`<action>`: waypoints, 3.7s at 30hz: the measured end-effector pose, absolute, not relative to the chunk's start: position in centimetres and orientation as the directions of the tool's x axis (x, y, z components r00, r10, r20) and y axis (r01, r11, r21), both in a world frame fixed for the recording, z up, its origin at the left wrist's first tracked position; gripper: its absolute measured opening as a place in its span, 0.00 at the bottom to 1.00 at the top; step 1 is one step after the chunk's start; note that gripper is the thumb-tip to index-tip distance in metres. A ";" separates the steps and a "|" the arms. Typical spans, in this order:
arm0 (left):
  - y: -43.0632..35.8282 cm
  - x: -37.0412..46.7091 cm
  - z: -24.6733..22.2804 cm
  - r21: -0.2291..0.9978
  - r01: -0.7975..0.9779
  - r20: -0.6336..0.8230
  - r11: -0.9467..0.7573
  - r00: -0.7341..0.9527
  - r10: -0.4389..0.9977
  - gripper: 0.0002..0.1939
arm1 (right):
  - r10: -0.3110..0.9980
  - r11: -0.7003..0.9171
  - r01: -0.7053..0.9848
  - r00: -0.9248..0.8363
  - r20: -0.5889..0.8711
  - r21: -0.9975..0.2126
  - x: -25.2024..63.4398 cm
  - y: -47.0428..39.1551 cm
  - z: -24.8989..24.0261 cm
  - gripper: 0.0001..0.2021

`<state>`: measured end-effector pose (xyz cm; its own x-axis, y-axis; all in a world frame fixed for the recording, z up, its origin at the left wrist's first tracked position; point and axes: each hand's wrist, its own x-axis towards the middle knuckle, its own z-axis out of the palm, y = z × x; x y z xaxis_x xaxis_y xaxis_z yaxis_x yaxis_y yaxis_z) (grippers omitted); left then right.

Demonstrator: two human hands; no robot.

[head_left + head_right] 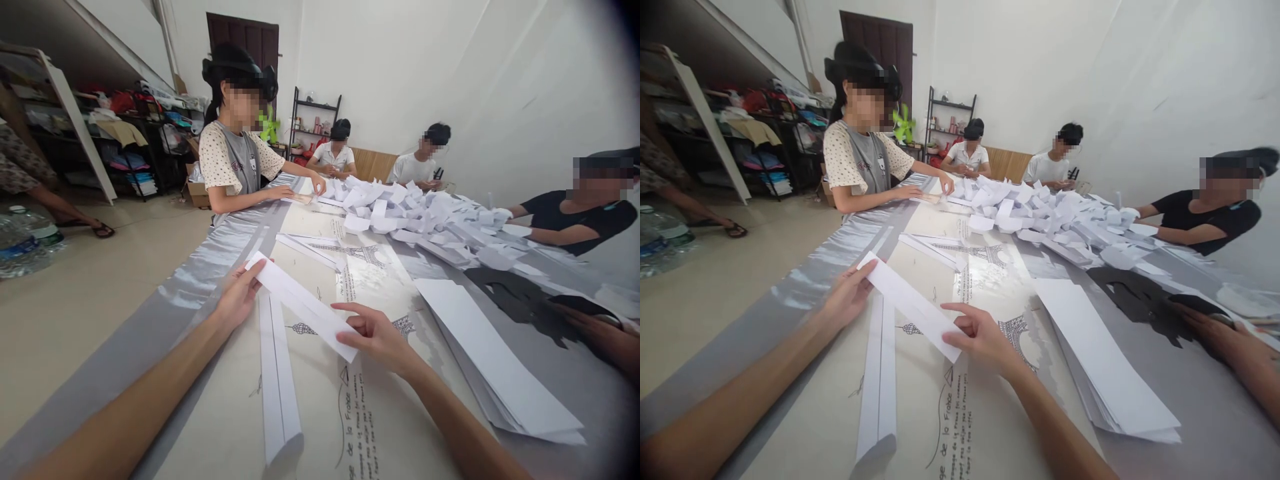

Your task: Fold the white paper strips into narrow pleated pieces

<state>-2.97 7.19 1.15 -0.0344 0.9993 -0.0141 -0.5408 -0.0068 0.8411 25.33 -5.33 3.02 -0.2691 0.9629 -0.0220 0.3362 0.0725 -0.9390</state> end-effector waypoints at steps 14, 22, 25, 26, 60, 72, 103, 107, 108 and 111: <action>1.3 1.6 2.2 0.938 -0.339 0.005 0.069 0.213 0.977 0.18 | 0.928 -0.011 0.227 -0.361 -0.095 -0.974 22.2 -6.2 3.3 0.19; 1.5 1.6 1.9 0.983 -0.181 0.082 -0.009 0.399 0.913 0.17 | 0.962 -0.033 0.205 -0.259 -0.087 -0.978 21.9 -5.4 2.1 0.20; 1.8 1.7 1.4 0.987 -0.144 0.110 -0.065 0.330 0.938 0.18 | 0.964 0.002 0.238 -0.258 -0.061 -0.971 21.8 -5.1 1.9 0.22; 1.9 1.6 1.3 0.985 -0.162 0.107 -0.057 0.319 0.942 0.17 | 0.967 0.020 0.253 -0.251 -0.046 -0.967 21.7 -5.0 2.0 0.24; 1.6 1.6 1.7 0.993 -0.024 0.117 -0.116 0.297 0.948 0.18 | 0.918 0.317 0.135 -0.294 0.267 -0.939 21.5 -1.5 1.2 0.23; 2.4 1.3 0.9 0.987 -0.139 0.091 -0.077 0.099 0.991 0.16 | 0.928 0.262 0.244 -0.329 0.175 -0.934 21.1 -1.6 0.4 0.27; 1.7 1.2 2.2 0.982 -0.164 -0.055 0.094 0.225 0.973 0.22 | 0.904 0.346 0.170 -0.323 0.280 -0.922 20.5 -1.7 0.8 0.16; 3.2 -0.3 3.0 0.962 -0.263 -0.055 0.073 0.074 0.996 0.22 | 0.911 0.323 0.193 -0.328 0.249 -0.927 20.7 -1.5 0.7 0.15; 3.8 -0.9 3.2 0.959 -0.277 -0.054 0.064 0.045 0.998 0.23 | 0.913 0.308 0.192 -0.335 0.233 -0.932 20.8 -1.4 0.7 0.15; 5.5 -2.5 3.2 0.951 -0.295 -0.093 0.087 -0.008 0.996 0.23 | 0.915 0.277 0.185 -0.350 0.201 -0.943 21.0 -1.2 0.7 0.16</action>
